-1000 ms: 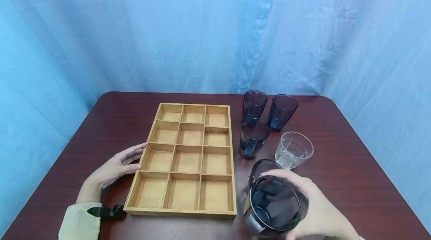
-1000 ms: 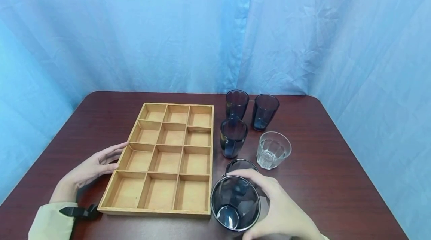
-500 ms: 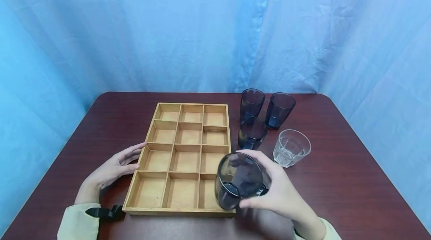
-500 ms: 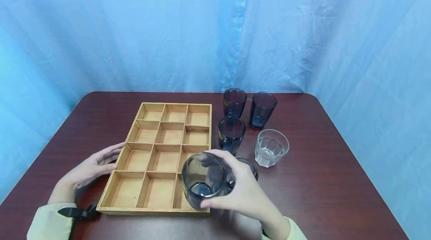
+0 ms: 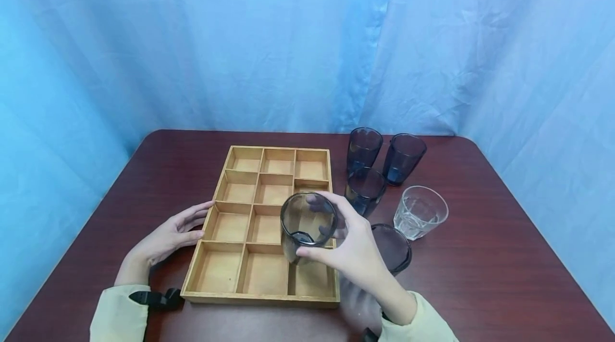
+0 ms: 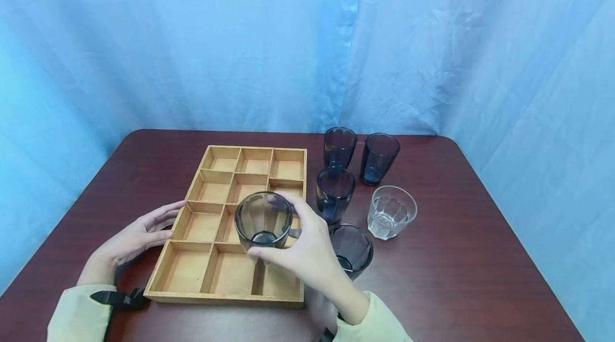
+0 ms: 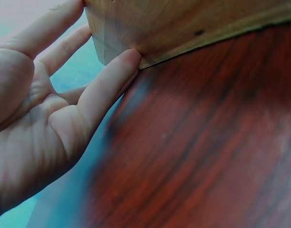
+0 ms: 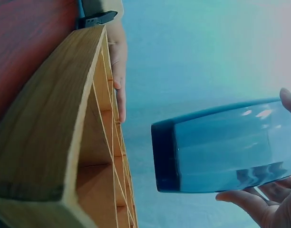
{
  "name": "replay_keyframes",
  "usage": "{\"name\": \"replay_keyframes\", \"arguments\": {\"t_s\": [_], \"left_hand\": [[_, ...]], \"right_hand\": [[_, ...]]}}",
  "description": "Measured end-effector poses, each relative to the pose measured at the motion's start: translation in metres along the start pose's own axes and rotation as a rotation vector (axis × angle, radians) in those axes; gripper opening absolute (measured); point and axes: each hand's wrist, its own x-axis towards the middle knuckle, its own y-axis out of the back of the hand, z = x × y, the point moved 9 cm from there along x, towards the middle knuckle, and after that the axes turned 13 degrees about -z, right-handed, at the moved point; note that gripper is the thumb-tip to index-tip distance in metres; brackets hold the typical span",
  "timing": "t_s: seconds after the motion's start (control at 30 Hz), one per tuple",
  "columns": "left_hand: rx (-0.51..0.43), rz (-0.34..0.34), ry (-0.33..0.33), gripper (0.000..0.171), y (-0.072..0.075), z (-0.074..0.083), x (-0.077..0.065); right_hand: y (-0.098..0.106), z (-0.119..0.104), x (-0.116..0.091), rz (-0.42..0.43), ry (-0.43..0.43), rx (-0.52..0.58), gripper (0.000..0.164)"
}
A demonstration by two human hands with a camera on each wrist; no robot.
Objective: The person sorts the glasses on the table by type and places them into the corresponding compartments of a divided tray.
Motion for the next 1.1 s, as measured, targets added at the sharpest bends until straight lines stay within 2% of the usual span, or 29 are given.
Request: {"name": "replay_keyframes", "arguments": {"t_s": [0.1, 0.4, 0.6, 0.8, 1.1], "left_hand": [[-0.011, -0.002, 0.003, 0.072, 0.001, -0.001, 0.001], [-0.013, -0.005, -0.019, 0.07, 0.001, -0.001, 0.0], [0.001, -0.005, -0.038, 0.068, 0.001, 0.001, 0.002], [-0.001, -0.024, -0.058, 0.069, -0.001, 0.005, 0.004], [0.004, -0.006, -0.005, 0.072, 0.001, -0.001, 0.003]], "right_hand": [[-0.002, 0.0, 0.009, 0.033, -0.034, -0.007, 0.08], [-0.011, 0.006, 0.038, 0.091, -0.086, 0.075, 0.076], [-0.013, 0.005, 0.056, 0.155, -0.075, 0.012, 0.073], [-0.016, 0.01, 0.069, 0.197, -0.119, -0.026, 0.075], [-0.022, 0.023, 0.087, 0.272, -0.149, 0.066, 0.076]]}}
